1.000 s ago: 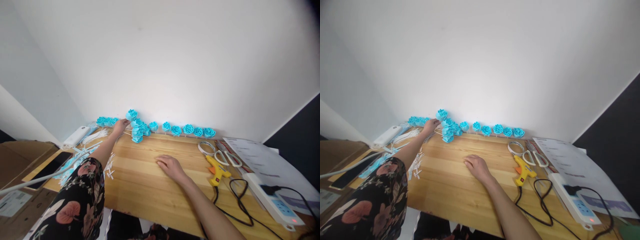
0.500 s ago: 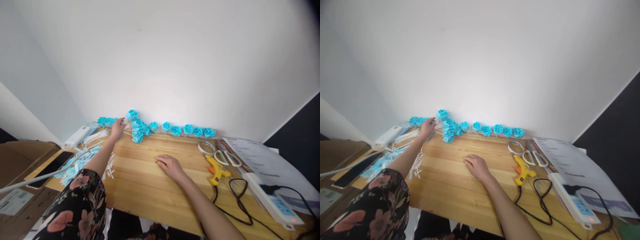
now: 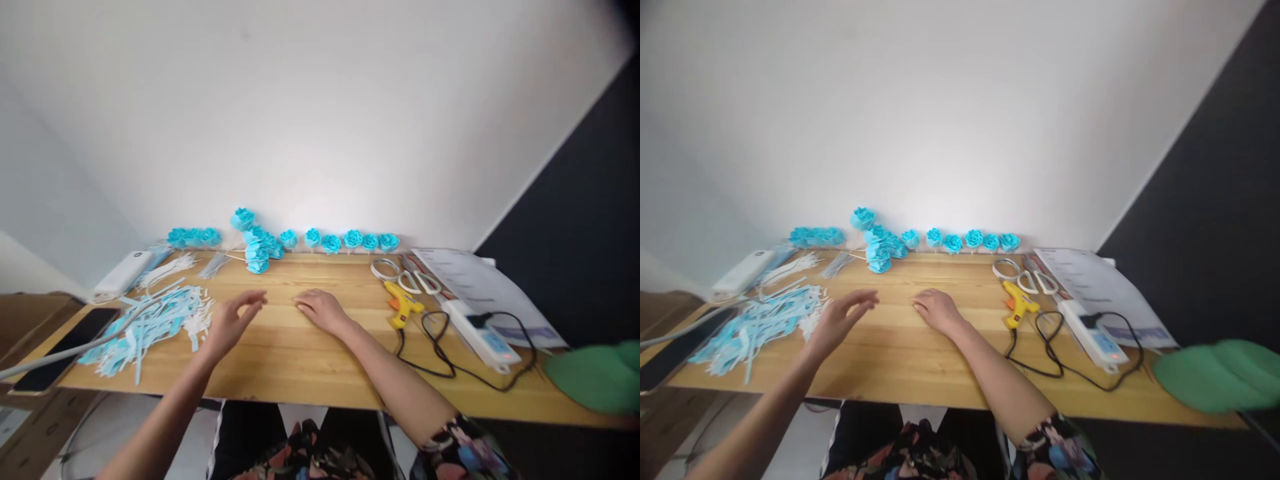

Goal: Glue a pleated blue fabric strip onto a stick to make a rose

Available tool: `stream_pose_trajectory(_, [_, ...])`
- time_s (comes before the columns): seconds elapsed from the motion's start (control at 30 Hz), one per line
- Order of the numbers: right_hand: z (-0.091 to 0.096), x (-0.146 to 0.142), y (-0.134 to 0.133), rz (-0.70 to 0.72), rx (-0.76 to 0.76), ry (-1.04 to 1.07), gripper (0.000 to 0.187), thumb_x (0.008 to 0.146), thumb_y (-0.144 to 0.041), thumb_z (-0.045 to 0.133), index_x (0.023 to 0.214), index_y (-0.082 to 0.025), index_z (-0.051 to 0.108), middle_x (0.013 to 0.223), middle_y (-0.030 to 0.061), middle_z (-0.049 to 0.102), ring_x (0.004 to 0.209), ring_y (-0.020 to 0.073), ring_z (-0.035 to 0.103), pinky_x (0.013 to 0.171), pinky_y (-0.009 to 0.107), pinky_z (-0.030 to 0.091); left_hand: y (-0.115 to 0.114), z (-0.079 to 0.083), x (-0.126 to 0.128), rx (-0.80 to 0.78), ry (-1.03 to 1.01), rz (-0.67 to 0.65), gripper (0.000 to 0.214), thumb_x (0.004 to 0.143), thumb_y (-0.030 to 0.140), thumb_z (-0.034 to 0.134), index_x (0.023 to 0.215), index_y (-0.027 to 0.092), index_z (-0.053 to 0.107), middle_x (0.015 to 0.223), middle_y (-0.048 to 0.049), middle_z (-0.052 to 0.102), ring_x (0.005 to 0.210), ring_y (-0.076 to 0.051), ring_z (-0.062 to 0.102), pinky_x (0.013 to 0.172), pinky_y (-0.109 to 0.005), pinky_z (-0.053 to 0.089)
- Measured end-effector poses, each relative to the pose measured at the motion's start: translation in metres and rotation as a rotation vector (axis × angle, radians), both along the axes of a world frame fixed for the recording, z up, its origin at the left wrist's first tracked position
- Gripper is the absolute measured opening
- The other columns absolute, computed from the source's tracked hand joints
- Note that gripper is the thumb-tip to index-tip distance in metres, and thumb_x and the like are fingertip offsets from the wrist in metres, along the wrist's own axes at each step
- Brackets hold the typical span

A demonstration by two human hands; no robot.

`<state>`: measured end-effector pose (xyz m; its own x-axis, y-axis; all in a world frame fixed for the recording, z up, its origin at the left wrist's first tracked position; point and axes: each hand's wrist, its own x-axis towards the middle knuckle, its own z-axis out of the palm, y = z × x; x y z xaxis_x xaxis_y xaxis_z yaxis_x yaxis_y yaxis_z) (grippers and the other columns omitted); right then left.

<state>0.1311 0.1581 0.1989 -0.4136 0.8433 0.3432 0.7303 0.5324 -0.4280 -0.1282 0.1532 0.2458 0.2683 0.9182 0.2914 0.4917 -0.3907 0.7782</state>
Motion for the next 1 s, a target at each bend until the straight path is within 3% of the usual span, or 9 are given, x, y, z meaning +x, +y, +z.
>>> stream_pose_trajectory(0.07, [0.005,-0.006,-0.001,0.036,0.013,-0.117,0.021,0.095,-0.021,0.054,0.103,-0.022,0.073,0.109,0.0062,0.074,0.104,0.0206,0.066,0.094,0.035,0.048,-0.030,-0.012,0.008,-0.074,0.014,-0.098,0.029,0.088,0.045,0.057,0.100,0.023,0.074,0.097,-0.0060,0.076,0.093,-0.023,0.071,0.091,-0.035,0.055])
stream_pose_trajectory(0.17, [0.014,-0.012,0.000,0.081,0.004,-0.230,0.017,0.093,-0.017,0.057,0.094,-0.021,0.073,0.108,0.0074,0.074,0.101,0.0207,0.064,0.094,0.035,0.047,-0.057,-0.033,0.019,-0.154,-0.015,-0.221,0.028,0.087,0.045,0.059,0.093,0.024,0.076,0.098,-0.0052,0.077,0.094,-0.023,0.072,0.088,-0.033,0.057])
stream_pose_trajectory(0.3, [0.029,-0.008,-0.010,0.094,-0.023,-0.262,0.012,0.088,-0.019,0.064,0.093,-0.024,0.073,0.107,0.0043,0.074,0.101,0.0194,0.064,0.091,0.032,0.048,-0.068,-0.057,0.026,-0.121,-0.047,-0.225,0.027,0.086,0.042,0.059,0.089,0.022,0.077,0.093,-0.0065,0.077,0.088,-0.023,0.072,0.080,-0.032,0.058])
stream_pose_trajectory(0.4, [0.037,0.011,-0.036,0.099,-0.020,-0.298,0.020,0.089,-0.021,0.062,0.106,-0.024,0.073,0.112,0.0052,0.073,0.104,0.0209,0.064,0.092,0.034,0.048,-0.069,-0.063,0.026,-0.064,-0.064,-0.214,0.027,0.088,0.040,0.058,0.089,0.021,0.076,0.094,-0.0070,0.076,0.088,-0.022,0.072,0.080,-0.031,0.057])
stream_pose_trajectory(0.5, [0.039,0.040,-0.064,-0.041,-0.016,-0.226,0.029,0.094,-0.026,0.056,0.120,-0.024,0.069,0.119,0.0059,0.072,0.109,0.0217,0.064,0.093,0.036,0.049,-0.068,-0.062,0.025,-0.035,-0.080,-0.246,0.026,0.090,0.039,0.057,0.088,0.021,0.076,0.092,-0.0070,0.076,0.086,-0.022,0.071,0.078,-0.031,0.057])
stream_pose_trajectory(0.63, [0.044,0.078,-0.084,-0.230,-0.045,-0.255,0.029,0.095,-0.020,0.050,0.115,-0.023,0.072,0.113,0.0071,0.074,0.106,0.0246,0.065,0.093,0.040,0.049,-0.069,-0.061,0.026,0.036,-0.055,-0.316,0.026,0.092,0.038,0.055,0.087,0.022,0.076,0.088,-0.0064,0.075,0.083,-0.022,0.070,0.078,-0.033,0.054])
stream_pose_trajectory(0.8, [0.050,0.112,-0.108,-0.438,0.040,-0.186,0.032,0.094,-0.023,0.049,0.117,-0.026,0.071,0.115,0.0070,0.072,0.109,0.0259,0.064,0.096,0.043,0.049,-0.071,-0.063,0.026,0.063,-0.050,-0.357,0.025,0.094,0.037,0.055,0.089,0.023,0.075,0.088,-0.0067,0.075,0.085,-0.022,0.068,0.083,-0.036,0.051])
stream_pose_trajectory(0.9, [0.036,0.122,-0.134,-0.603,0.106,-0.206,0.034,0.095,-0.026,0.045,0.116,-0.023,0.072,0.116,0.0095,0.071,0.112,0.0282,0.062,0.098,0.046,0.049,-0.072,-0.063,0.026,0.056,-0.058,-0.388,0.026,0.095,0.037,0.053,0.090,0.023,0.074,0.086,-0.0066,0.074,0.082,-0.022,0.067,0.082,-0.037,0.050])
stream_pose_trajectory(1.0, [0.009,0.121,-0.155,-0.706,0.127,-0.215,0.037,0.093,-0.027,0.046,0.121,-0.024,0.070,0.124,0.0097,0.068,0.119,0.0295,0.058,0.103,0.050,0.047,-0.071,-0.061,0.025,0.049,-0.060,-0.421,0.027,0.096,0.037,0.052,0.090,0.023,0.074,0.085,-0.0064,0.074,0.080,-0.021,0.066,0.080,-0.036,0.050])
